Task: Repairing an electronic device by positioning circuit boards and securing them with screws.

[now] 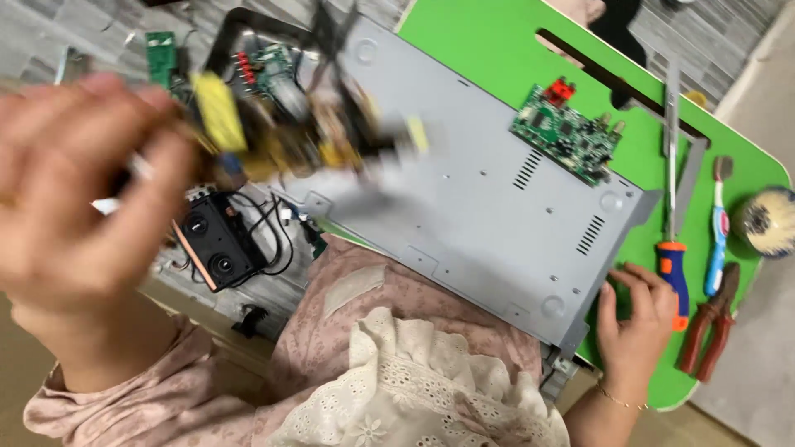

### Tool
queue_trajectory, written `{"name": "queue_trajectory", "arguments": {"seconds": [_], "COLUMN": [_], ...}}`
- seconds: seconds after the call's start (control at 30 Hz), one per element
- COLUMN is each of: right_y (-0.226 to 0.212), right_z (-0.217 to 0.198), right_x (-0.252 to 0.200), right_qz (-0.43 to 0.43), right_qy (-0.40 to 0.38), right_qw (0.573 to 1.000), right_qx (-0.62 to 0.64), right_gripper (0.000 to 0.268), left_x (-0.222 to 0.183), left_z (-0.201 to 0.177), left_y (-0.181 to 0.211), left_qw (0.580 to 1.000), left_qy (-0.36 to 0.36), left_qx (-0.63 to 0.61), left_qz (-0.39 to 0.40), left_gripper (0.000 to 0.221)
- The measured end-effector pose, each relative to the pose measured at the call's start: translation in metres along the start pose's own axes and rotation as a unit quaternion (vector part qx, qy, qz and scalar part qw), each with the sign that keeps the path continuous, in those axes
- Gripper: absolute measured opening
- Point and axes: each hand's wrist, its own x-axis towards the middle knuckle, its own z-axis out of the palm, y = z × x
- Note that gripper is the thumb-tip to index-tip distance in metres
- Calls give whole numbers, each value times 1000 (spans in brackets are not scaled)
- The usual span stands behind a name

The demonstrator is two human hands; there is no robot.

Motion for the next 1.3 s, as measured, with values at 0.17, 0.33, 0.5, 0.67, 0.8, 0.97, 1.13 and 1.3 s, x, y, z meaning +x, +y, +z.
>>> {"name": "queue_trajectory", "arguments": {"seconds": [0.17, 0.33, 0.5, 0.67, 0.8, 0.97, 1.13, 1.3], "right_y": [-29, -72, -103, -118, -99, -104, -112, -102], "right_z": [-18, -25, -26, -35, -31, -63, -46, -30], "right_x": [8, 18, 29, 46, 72, 80, 94, 97], "right_qz": [20, 69, 22, 176, 50, 27, -29, -4], "right_qy": [92, 97, -26, -258, -269, -231, -219, -343], "right_qw": [992, 945, 830, 690, 656, 713, 930, 819], "right_qx": [89, 305, 557, 653, 703, 662, 294, 460], "right_gripper": [25, 44, 71, 52, 46, 56, 49, 7], "left_x": [27, 41, 68, 73, 67, 59, 58, 53], "left_z": [40, 96, 112, 117, 115, 127, 131, 137], "left_y": [43, 91, 140, 157, 159, 166, 167, 172], "left_qw": [992, 967, 907, 896, 911, 919, 917, 914], "left_qy": [57, 151, 146, 49, -49, -100, -106, -96], "left_qx": [-27, -164, -360, -408, -378, -339, -348, -360], "left_qz": [110, 124, 165, 169, 158, 174, 162, 160], "left_gripper": [23, 25, 18, 12, 9, 12, 11, 8]}}
